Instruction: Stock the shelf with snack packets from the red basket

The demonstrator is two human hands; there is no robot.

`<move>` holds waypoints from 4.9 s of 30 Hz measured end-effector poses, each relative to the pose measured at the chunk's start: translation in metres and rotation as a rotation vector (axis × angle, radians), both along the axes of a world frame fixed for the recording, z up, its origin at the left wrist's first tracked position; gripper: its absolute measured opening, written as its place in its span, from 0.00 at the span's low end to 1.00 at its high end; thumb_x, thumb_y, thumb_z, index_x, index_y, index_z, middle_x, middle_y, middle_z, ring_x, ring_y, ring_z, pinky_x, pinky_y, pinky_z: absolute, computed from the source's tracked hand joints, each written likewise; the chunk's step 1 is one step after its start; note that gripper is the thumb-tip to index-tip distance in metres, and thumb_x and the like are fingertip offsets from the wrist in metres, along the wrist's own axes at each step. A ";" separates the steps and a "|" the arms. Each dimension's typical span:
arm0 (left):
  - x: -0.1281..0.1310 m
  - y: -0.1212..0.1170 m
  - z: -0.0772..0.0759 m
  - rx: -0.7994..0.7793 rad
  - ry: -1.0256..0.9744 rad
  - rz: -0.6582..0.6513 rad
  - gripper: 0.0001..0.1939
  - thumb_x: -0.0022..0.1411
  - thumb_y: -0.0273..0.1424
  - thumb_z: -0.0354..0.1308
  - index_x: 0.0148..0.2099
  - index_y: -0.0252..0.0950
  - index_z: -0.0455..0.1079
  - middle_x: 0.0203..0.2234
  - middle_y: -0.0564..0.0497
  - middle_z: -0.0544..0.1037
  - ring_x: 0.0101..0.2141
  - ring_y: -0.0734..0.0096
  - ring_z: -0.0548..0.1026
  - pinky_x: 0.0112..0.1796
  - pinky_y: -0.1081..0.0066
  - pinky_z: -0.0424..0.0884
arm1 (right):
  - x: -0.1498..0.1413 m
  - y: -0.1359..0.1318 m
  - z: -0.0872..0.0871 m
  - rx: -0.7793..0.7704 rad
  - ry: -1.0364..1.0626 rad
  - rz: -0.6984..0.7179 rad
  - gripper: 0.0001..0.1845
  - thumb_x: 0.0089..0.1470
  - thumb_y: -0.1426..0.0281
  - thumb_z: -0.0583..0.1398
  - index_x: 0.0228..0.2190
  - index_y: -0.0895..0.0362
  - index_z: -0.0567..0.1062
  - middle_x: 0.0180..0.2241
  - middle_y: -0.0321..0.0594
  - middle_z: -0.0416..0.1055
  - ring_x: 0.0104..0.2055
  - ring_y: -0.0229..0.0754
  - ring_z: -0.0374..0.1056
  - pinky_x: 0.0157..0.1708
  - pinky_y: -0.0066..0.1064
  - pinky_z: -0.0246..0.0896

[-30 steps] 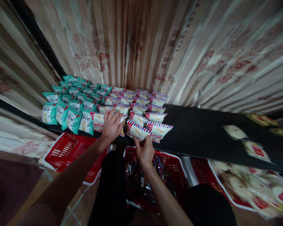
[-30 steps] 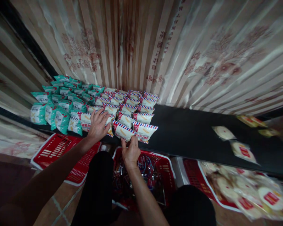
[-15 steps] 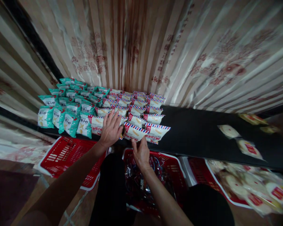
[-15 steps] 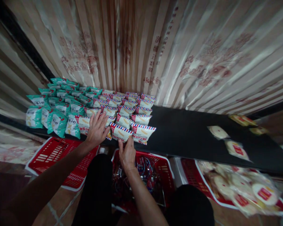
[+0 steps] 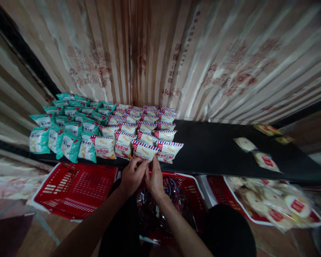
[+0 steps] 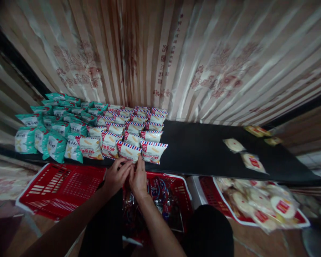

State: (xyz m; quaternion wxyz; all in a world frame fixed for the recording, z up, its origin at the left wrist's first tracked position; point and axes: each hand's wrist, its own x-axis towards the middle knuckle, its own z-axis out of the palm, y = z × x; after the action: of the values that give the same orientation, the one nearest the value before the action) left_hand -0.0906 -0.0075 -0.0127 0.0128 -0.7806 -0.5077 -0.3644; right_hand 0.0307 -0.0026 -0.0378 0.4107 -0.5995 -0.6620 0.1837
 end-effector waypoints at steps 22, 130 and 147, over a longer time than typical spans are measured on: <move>0.015 0.022 -0.011 0.062 0.131 0.175 0.13 0.64 0.34 0.50 0.29 0.37 0.70 0.19 0.56 0.77 0.21 0.76 0.74 0.24 0.75 0.61 | 0.085 0.028 0.009 -0.079 0.197 -0.267 0.45 0.46 0.52 0.61 0.59 0.59 0.55 0.54 0.52 0.63 0.54 0.52 0.60 0.52 0.45 0.58; -0.055 -0.003 -0.018 0.176 0.045 0.307 0.22 0.59 0.29 0.56 0.56 0.33 0.64 0.64 0.36 0.46 0.63 0.43 0.47 0.55 0.45 0.57 | 0.015 -0.022 0.018 0.239 -0.443 0.258 0.39 0.54 0.81 0.51 0.63 0.46 0.45 0.67 0.38 0.29 0.67 0.56 0.32 0.58 0.55 0.51; 0.016 -0.004 -0.002 -0.042 -0.028 0.080 0.12 0.66 0.33 0.48 0.43 0.35 0.70 0.31 0.49 0.78 0.33 0.71 0.76 0.34 0.75 0.71 | 0.086 -0.012 0.004 0.208 -0.096 -0.298 0.24 0.59 0.64 0.50 0.56 0.57 0.60 0.59 0.52 0.55 0.61 0.51 0.50 0.55 0.54 0.51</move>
State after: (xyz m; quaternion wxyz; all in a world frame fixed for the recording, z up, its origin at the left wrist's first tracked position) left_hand -0.0746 -0.0117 -0.0152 0.0036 -0.7544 -0.5463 -0.3638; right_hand 0.1165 -0.0142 -0.0338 0.4611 -0.6531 -0.6002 0.0225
